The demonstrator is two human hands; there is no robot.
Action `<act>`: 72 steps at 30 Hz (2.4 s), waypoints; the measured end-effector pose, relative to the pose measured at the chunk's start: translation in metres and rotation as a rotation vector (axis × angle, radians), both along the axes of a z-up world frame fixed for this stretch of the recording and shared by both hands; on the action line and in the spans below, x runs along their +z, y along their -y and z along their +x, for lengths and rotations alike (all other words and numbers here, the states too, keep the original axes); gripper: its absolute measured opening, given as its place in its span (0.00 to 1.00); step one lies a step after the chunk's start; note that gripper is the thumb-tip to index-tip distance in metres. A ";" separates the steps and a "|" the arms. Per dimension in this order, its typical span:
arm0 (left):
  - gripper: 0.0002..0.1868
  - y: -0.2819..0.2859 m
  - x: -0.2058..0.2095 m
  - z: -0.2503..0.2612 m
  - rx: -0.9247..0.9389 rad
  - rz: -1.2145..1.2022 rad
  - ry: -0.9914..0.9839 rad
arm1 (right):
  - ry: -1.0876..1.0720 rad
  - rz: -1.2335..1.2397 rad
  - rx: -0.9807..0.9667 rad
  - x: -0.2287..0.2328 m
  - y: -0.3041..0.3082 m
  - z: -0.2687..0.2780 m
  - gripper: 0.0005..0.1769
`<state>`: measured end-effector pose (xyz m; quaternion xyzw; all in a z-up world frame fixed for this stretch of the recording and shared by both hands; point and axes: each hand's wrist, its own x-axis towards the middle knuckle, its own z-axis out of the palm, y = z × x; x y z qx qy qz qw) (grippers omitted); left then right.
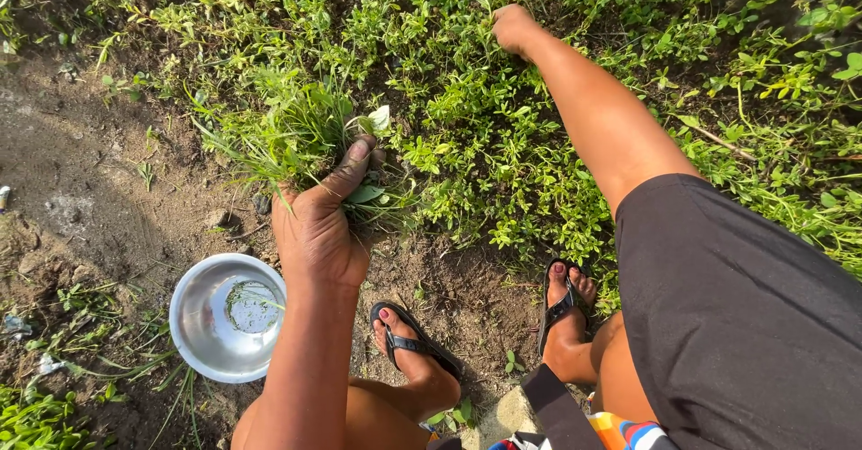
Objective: Picking weeds or small plants from a garden by hand.
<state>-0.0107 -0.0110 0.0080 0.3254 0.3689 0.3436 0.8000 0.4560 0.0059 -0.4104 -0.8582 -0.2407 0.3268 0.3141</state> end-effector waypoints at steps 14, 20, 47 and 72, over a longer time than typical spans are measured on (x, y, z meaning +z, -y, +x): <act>0.19 -0.008 -0.003 -0.010 0.027 -0.007 0.019 | 0.238 -0.064 0.216 -0.003 -0.014 0.014 0.13; 0.18 -0.013 -0.003 -0.009 0.031 0.017 -0.010 | -0.186 0.300 0.084 0.113 -0.014 -0.007 0.18; 0.19 -0.031 -0.024 0.008 0.152 0.137 0.142 | -0.264 0.718 0.967 0.417 -0.010 -0.252 0.12; 0.10 -0.049 -0.040 -0.008 0.282 0.152 0.114 | 0.243 0.258 0.940 0.330 -0.033 -0.145 0.20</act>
